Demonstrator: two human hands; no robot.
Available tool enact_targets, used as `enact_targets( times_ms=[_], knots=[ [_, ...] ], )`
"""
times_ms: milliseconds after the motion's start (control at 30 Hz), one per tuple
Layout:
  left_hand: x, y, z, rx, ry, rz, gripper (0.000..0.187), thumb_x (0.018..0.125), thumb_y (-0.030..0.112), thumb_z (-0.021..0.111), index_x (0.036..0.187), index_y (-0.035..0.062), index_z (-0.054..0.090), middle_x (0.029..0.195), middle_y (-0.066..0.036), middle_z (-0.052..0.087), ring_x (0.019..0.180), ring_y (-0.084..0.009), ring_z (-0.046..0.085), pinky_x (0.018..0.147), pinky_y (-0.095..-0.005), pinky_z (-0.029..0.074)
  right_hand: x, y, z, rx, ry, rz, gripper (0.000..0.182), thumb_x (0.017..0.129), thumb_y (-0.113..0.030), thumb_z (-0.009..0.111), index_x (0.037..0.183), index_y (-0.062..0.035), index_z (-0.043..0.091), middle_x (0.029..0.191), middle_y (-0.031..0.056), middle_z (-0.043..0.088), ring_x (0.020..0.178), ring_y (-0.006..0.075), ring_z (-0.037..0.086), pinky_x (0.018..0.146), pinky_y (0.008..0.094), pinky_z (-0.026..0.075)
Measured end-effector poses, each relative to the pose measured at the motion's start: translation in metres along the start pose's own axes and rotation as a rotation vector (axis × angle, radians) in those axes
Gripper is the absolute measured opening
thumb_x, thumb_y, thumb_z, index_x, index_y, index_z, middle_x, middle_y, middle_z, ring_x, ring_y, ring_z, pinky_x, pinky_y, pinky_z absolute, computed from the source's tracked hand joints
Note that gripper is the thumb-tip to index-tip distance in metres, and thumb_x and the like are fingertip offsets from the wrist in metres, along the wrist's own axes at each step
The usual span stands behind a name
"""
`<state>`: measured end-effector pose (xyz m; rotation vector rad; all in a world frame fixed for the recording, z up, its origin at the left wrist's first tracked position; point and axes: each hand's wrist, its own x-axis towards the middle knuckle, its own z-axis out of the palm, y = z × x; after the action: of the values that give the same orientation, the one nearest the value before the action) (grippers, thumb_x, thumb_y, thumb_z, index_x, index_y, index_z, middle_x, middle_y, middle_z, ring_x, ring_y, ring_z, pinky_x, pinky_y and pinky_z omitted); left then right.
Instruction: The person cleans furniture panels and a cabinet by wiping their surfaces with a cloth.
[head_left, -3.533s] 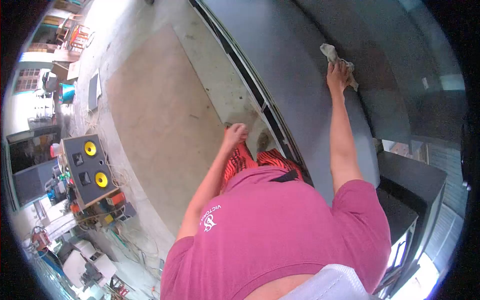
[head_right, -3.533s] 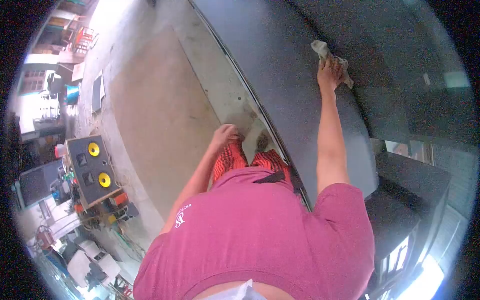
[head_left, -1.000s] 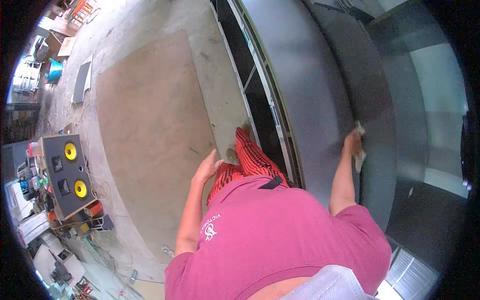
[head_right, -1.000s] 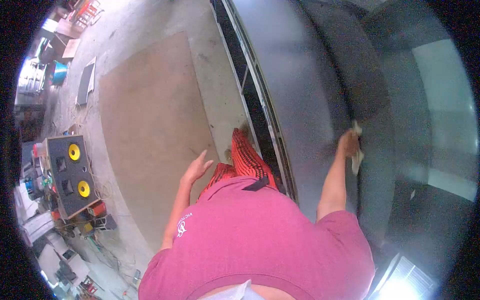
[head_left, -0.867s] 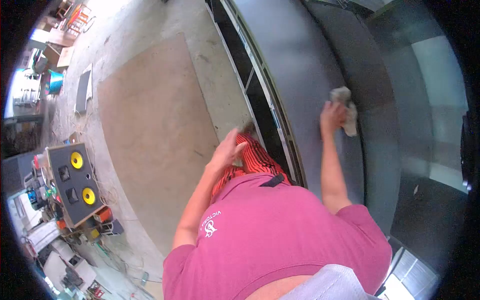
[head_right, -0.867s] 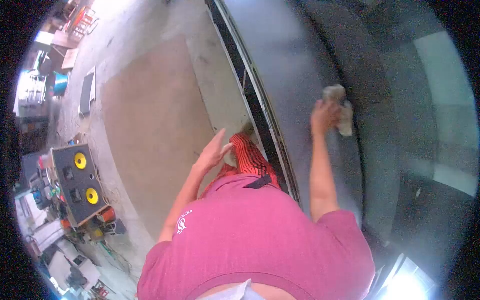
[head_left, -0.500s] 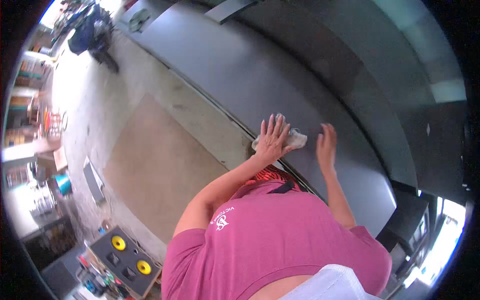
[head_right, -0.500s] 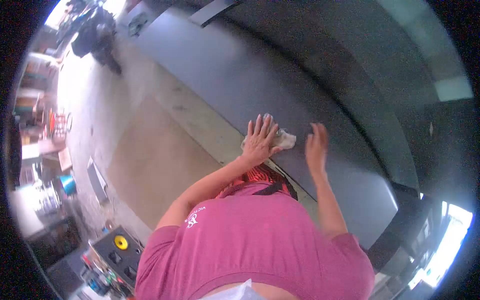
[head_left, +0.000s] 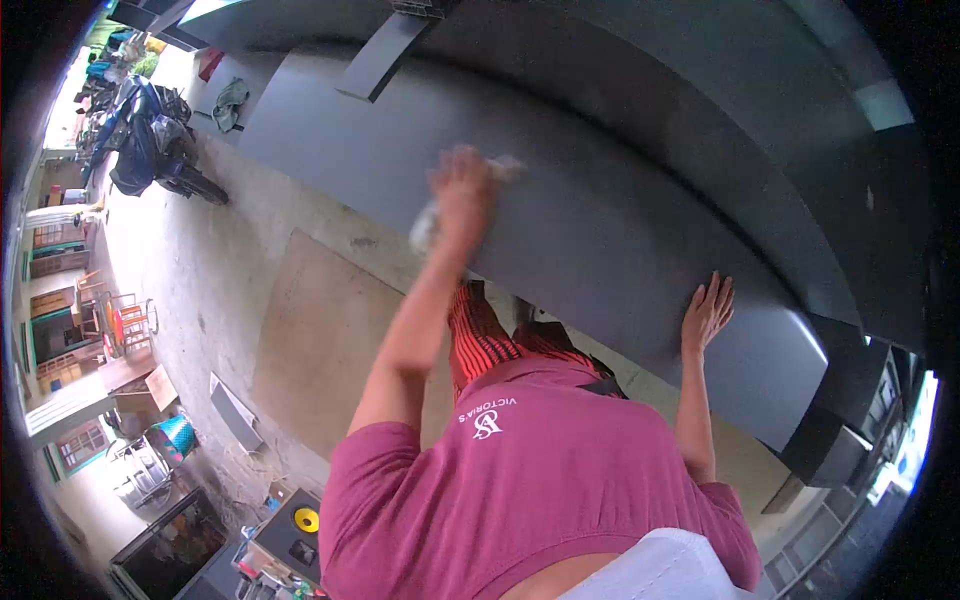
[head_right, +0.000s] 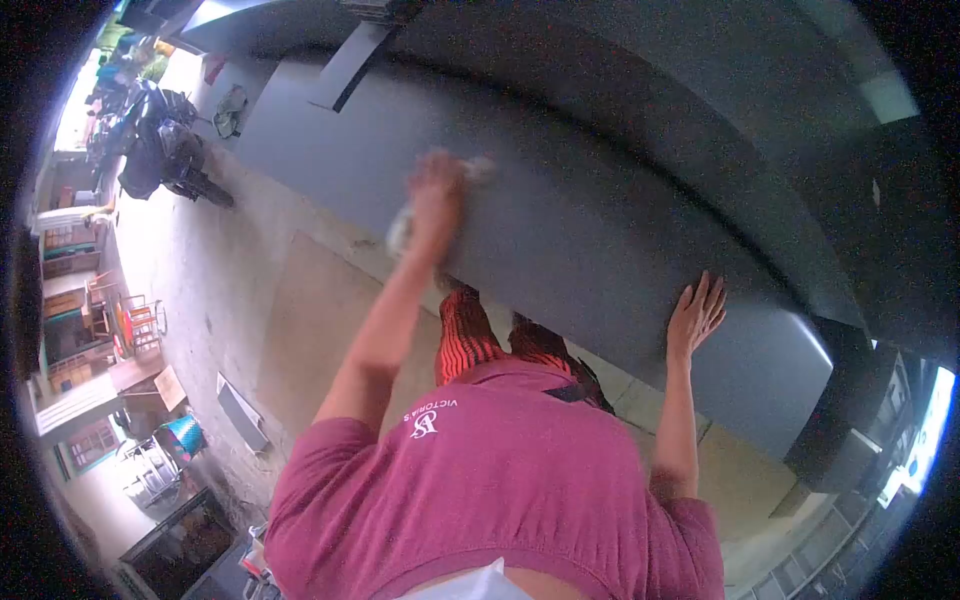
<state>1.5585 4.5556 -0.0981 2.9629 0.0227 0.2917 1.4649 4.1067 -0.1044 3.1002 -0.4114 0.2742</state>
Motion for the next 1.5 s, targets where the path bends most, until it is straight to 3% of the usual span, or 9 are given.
enact_targets(
  times_ms=[133,433,533,600,633,900,1000,1267,1500],
  knots=[
    [0.048,-0.077,0.003,0.095,0.213,-0.561,0.044,0.09,0.027,0.041,0.128,0.0043,0.041,0.137,-0.02,0.033,0.124,-0.0388,0.033,0.097,-0.0562,0.025,-0.002,-0.005,0.005,-0.016,0.04,0.021,0.043,0.096,-0.033,0.033,0.136,-0.0177,0.035,0.143,0.0096,0.027,0.132,0.0304,0.023,0.105,0.0482,0.019],
    [0.073,0.224,0.071,-0.356,-0.047,0.653,0.037,0.088,0.037,0.044,0.116,0.0147,0.054,0.125,-0.011,0.047,0.121,-0.0295,0.038,0.101,-0.0505,0.024,0.008,-0.018,0.006,-0.068,0.023,0.084,0.043,0.095,-0.03,0.034,0.136,-0.0171,0.033,0.142,0.0116,0.026,0.131,0.0317,0.022,0.106,0.047,0.017],
    [0.111,0.19,0.051,-0.245,-0.41,0.623,0.039,0.088,0.039,0.044,0.116,0.0139,0.055,0.125,-0.009,0.049,0.12,-0.0283,0.04,0.103,-0.0499,0.022,0.005,-0.018,0.009,-0.02,0.001,0.095,0.043,0.095,-0.029,0.034,0.136,-0.0166,0.033,0.142,0.012,0.027,0.131,0.0321,0.022,0.106,0.0466,0.017],
    [0.129,0.119,0.08,-0.304,-0.032,0.564,0.04,0.088,0.039,0.045,0.116,0.0125,0.055,0.121,-0.011,0.052,0.113,-0.0294,0.047,0.096,-0.0509,0.031,0.007,-0.021,0.012,0.036,0.033,0.081,0.043,0.095,-0.029,0.033,0.136,-0.0164,0.033,0.142,0.0122,0.027,0.131,0.0325,0.022,0.106,0.0463,0.018],
    [0.156,0.089,0.032,-0.172,-0.489,0.39,0.05,0.086,0.045,0.045,0.117,0.0073,0.054,0.126,-0.013,0.047,0.119,-0.0312,0.041,0.103,-0.049,0.021,0.008,-0.025,0.007,0.022,0.036,0.065,0.043,0.095,-0.029,0.032,0.136,-0.0162,0.033,0.141,0.0126,0.028,0.131,0.0329,0.022,0.106,0.0463,0.018],
    [0.196,-0.243,0.018,0.191,0.225,-0.396,0.05,0.086,0.041,0.044,0.126,0.0115,0.045,0.133,-0.016,0.041,0.122,-0.0398,0.035,0.098,-0.0531,0.027,0.019,-0.054,0.025,-0.06,-0.018,0.282,0.046,0.096,-0.034,0.029,0.138,-0.0162,0.03,0.142,0.0147,0.026,0.131,0.0349,0.022,0.105,0.0478,0.019],
    [0.192,-0.245,0.054,0.155,0.102,-0.466,0.056,0.087,0.041,0.042,0.132,0.0084,0.037,0.139,-0.018,0.033,0.127,-0.0434,0.027,0.101,-0.0549,0.022,0.036,-0.089,0.038,-0.101,-0.024,0.418,0.048,0.096,-0.038,0.026,0.139,-0.0167,0.027,0.143,0.0158,0.023,0.131,0.0363,0.021,0.105,0.0487,0.018],
    [-0.014,-0.034,0.0,-0.509,-0.113,0.556,0.055,0.077,0.036,0.057,0.125,0.0112,0.047,0.139,-0.015,0.032,0.13,-0.0338,0.026,0.105,-0.0531,0.016,0.07,-0.234,0.046,-0.1,-0.044,0.033,0.049,0.096,-0.04,0.023,0.14,-0.0199,0.025,0.144,0.0161,0.02,0.132,0.0383,0.02,0.105,0.0533,0.016],
    [0.026,-0.248,-0.043,-0.178,-0.044,-0.04,0.061,0.085,0.041,0.05,0.135,0.0097,0.033,0.142,-0.013,0.028,0.132,-0.0349,0.023,0.105,-0.0537,0.017,0.08,-0.324,0.037,-0.063,-0.011,-0.127,0.048,0.096,-0.04,0.023,0.14,-0.0209,0.025,0.144,0.0133,0.023,0.131,0.0378,0.021,0.104,0.0526,0.018]
  ],
)
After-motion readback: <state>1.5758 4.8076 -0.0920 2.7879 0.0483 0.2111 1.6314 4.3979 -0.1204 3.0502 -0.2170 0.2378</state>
